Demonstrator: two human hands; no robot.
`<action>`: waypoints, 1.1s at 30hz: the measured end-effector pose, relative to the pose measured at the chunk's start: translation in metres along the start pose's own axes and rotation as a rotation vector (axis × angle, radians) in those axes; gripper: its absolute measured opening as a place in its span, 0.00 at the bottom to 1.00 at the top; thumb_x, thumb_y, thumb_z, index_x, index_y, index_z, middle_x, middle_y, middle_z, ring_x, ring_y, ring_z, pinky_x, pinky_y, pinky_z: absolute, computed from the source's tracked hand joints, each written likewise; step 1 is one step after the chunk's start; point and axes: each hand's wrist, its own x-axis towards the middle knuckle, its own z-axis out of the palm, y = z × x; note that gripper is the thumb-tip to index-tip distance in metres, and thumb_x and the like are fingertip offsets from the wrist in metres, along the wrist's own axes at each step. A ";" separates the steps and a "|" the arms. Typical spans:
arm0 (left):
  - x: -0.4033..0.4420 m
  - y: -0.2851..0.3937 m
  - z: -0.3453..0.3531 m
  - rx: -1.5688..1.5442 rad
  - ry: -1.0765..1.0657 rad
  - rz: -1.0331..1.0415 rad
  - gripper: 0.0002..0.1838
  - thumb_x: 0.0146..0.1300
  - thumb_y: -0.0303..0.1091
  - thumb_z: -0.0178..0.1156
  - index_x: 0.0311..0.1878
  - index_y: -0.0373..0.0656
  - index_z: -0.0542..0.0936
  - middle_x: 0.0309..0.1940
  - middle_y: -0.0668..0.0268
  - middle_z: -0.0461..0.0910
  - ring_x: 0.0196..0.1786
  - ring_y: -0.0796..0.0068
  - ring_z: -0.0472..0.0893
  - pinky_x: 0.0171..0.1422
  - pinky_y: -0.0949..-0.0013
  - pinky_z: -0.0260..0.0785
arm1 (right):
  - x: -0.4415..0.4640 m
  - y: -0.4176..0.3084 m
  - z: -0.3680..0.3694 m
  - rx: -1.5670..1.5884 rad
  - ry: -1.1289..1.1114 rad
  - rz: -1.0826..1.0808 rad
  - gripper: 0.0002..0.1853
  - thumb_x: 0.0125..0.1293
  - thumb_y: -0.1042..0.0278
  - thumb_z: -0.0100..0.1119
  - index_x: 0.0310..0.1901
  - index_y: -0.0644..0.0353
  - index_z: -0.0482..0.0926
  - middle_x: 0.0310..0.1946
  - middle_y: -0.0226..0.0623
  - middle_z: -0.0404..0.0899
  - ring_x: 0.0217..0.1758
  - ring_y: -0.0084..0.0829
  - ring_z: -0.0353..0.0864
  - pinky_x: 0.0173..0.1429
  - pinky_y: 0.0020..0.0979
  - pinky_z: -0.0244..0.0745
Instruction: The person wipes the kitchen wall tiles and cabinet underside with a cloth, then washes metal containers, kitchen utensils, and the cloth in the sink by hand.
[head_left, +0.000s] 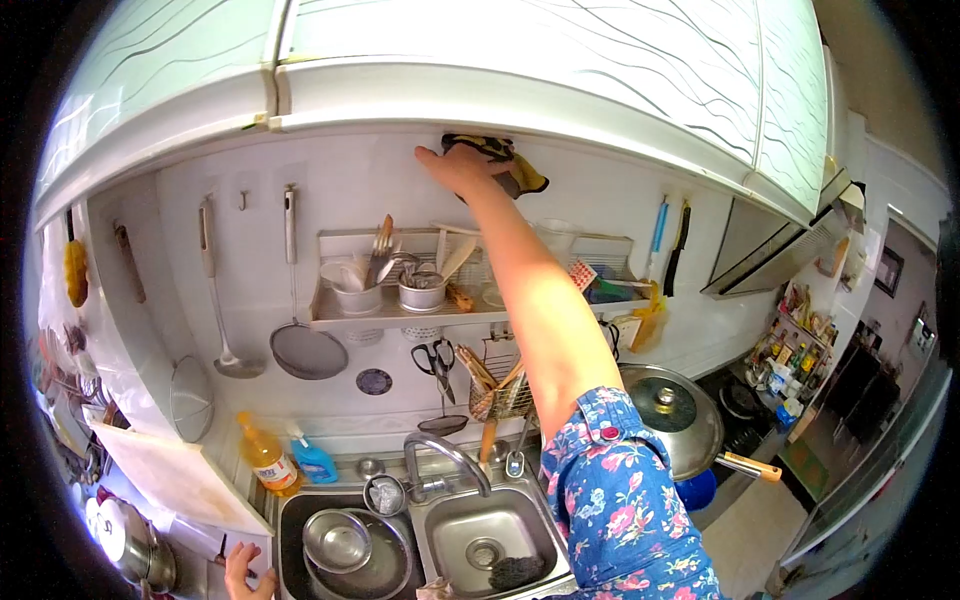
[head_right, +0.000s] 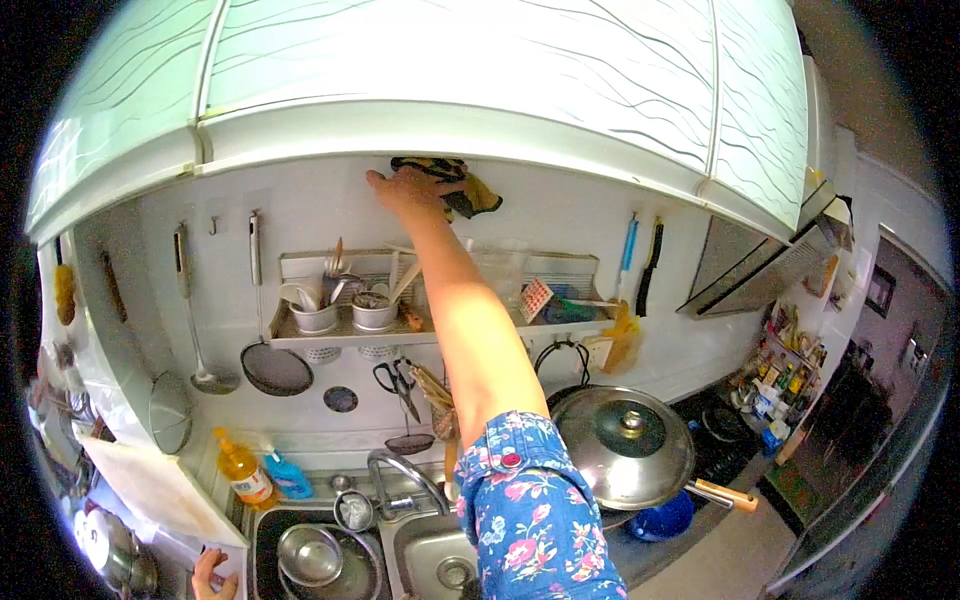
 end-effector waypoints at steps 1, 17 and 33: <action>0.001 0.003 0.000 0.010 0.002 0.012 0.24 0.59 0.31 0.61 0.60 0.40 0.72 0.54 0.58 0.77 0.48 0.70 0.78 0.50 0.69 0.69 | 0.000 0.007 -0.002 0.006 0.017 -0.010 0.41 0.61 0.33 0.42 0.61 0.65 0.67 0.64 0.60 0.60 0.69 0.65 0.51 0.66 0.69 0.15; 0.028 0.057 0.030 -0.066 -0.118 -0.034 0.23 0.63 0.35 0.53 0.59 0.33 0.70 0.57 0.53 0.73 0.60 0.59 0.71 0.66 0.62 0.59 | 0.008 0.140 -0.064 -0.068 0.045 0.047 0.52 0.57 0.23 0.35 0.54 0.77 0.70 0.56 0.60 0.69 0.64 0.51 0.65 0.74 0.51 0.29; 0.020 0.127 0.056 0.064 -0.024 0.009 0.20 0.60 0.32 0.56 0.56 0.36 0.74 0.54 0.53 0.76 0.59 0.57 0.72 0.66 0.62 0.59 | 0.016 0.252 -0.065 -0.170 0.357 -0.121 0.49 0.60 0.27 0.36 0.46 0.81 0.74 0.52 0.65 0.70 0.68 0.59 0.53 0.72 0.57 0.15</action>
